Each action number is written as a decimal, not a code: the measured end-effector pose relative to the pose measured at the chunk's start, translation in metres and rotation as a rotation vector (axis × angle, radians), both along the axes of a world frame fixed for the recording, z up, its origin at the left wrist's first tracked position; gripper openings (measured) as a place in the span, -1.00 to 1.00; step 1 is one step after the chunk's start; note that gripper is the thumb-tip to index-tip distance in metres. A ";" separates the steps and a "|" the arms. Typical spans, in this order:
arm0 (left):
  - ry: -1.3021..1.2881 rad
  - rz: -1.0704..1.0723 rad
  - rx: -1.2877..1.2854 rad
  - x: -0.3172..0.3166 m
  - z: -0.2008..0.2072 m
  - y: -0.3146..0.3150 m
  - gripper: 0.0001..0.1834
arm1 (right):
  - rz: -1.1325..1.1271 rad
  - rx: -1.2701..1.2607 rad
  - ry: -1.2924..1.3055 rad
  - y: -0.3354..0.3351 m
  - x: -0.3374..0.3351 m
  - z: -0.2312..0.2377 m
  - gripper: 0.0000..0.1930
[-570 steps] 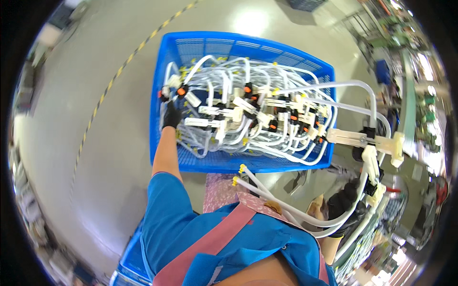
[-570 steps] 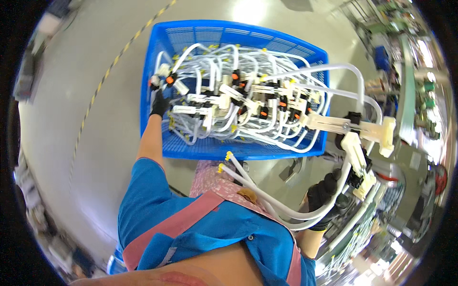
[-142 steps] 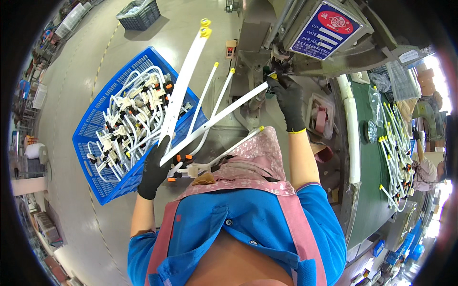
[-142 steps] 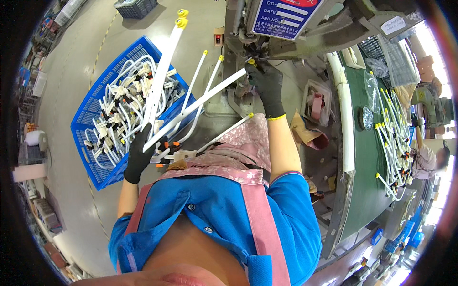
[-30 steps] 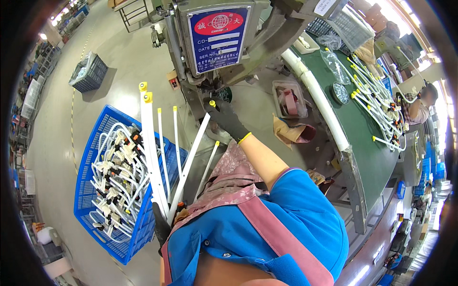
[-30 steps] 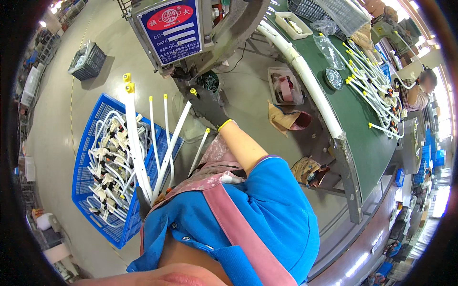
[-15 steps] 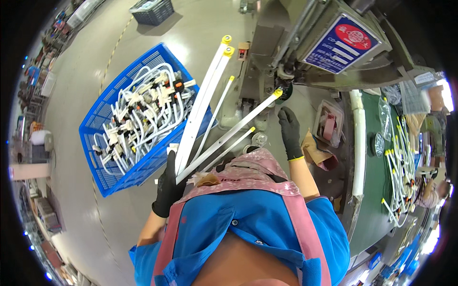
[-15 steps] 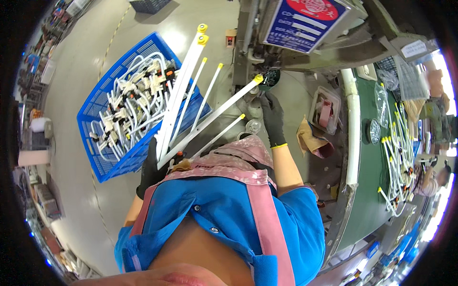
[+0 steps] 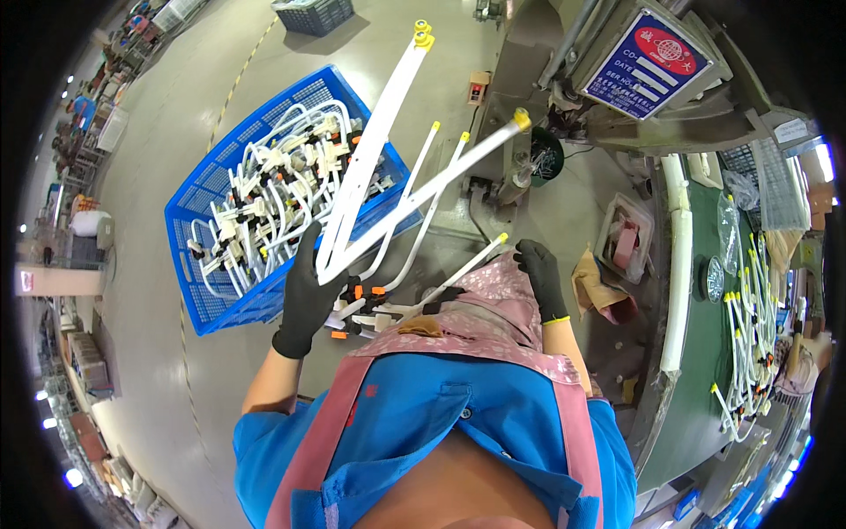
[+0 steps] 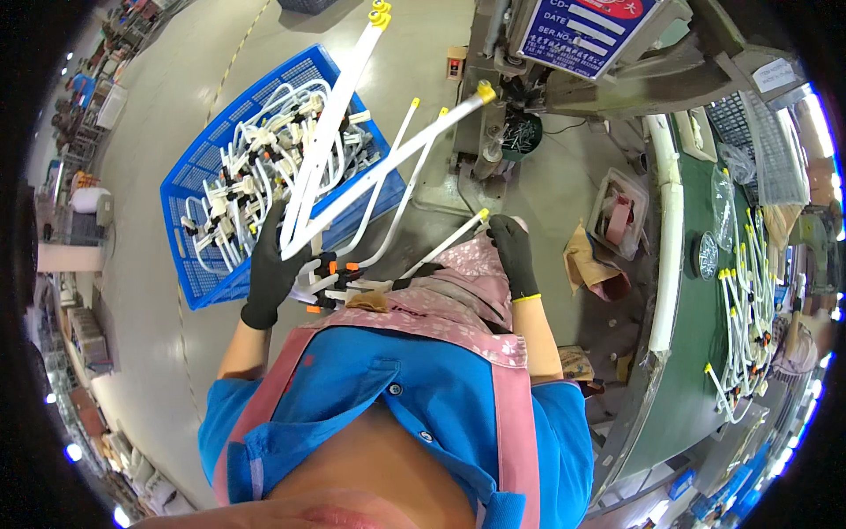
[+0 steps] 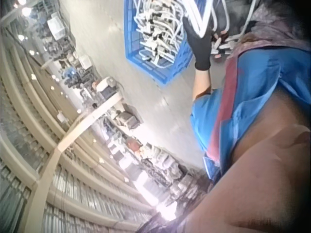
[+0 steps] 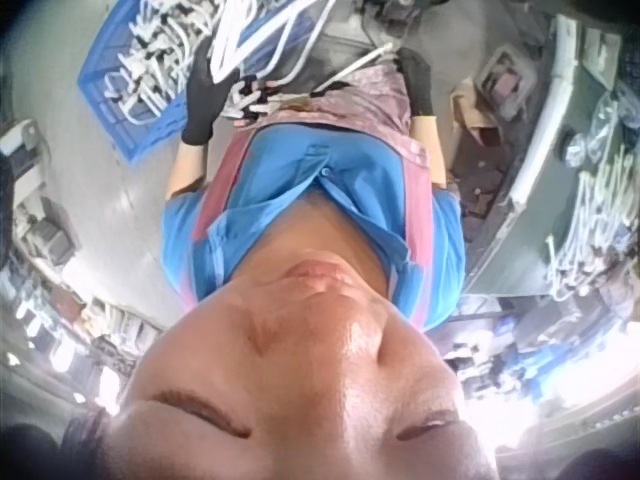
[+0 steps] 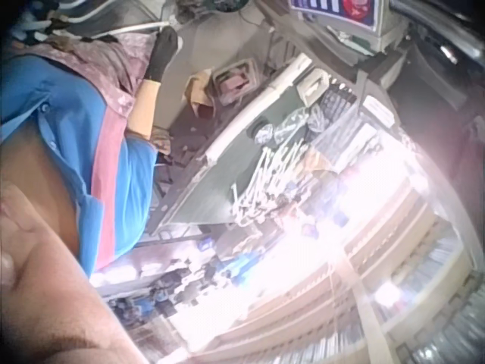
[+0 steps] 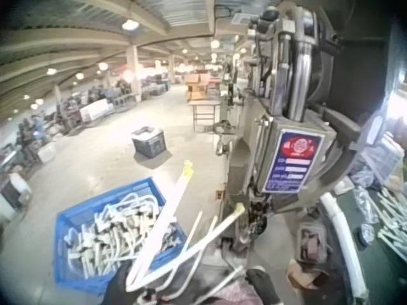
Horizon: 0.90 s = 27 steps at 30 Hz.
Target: The person repeatedly picks white cable assemblies from a blue crate, inserts the yellow-tipped ends into a machine, and places the processed assemblies into a second blue crate. The cycle continues throughout the clip.
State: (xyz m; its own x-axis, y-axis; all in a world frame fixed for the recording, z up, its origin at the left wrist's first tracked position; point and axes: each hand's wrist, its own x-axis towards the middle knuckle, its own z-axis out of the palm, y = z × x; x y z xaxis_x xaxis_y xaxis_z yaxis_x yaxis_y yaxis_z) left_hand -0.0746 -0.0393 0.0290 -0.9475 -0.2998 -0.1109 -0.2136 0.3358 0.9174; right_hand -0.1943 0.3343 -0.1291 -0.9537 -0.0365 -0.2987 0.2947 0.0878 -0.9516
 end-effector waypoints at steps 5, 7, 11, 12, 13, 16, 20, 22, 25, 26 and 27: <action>0.083 0.058 -0.125 0.014 0.015 0.012 -0.14 | 0.146 -0.142 -0.138 0.013 0.022 -0.030 -0.67; 0.061 0.137 -0.009 0.028 0.026 0.021 -0.11 | 0.270 -0.033 -0.225 0.011 0.020 -0.043 -0.60; 0.057 0.294 -0.050 0.052 0.052 0.042 -0.08 | 0.406 -0.089 -0.437 -0.003 0.012 -0.066 -0.59; 0.097 0.337 -0.068 0.057 0.060 0.049 -0.08 | 0.449 -0.210 -0.529 -0.008 0.008 -0.073 -0.57; 0.102 0.395 -0.046 0.061 0.069 0.057 -0.09 | 0.458 -0.195 -0.569 -0.015 0.008 -0.082 -0.48; 0.130 0.513 -0.055 0.083 0.105 0.084 -0.08 | 0.494 -0.249 -0.636 -0.030 0.011 -0.110 -0.34; 0.310 0.625 0.038 0.119 0.158 0.128 -0.11 | 0.577 -0.331 -0.709 -0.059 0.018 -0.132 -0.29; 0.315 0.727 -0.006 0.136 0.177 0.147 -0.13 | 0.596 -0.483 -0.744 -0.095 0.027 -0.124 -0.12; 0.333 0.822 -0.045 0.167 0.193 0.170 -0.15 | 0.895 -0.597 -0.701 -0.145 0.052 -0.079 -0.05; 0.337 0.861 -0.050 0.179 0.195 0.175 -0.15 | 0.882 -0.682 -0.621 -0.158 0.069 -0.060 -0.05; 0.329 0.906 -0.039 0.190 0.194 0.178 -0.15 | 1.011 -0.838 -0.812 -0.164 0.073 -0.042 -0.04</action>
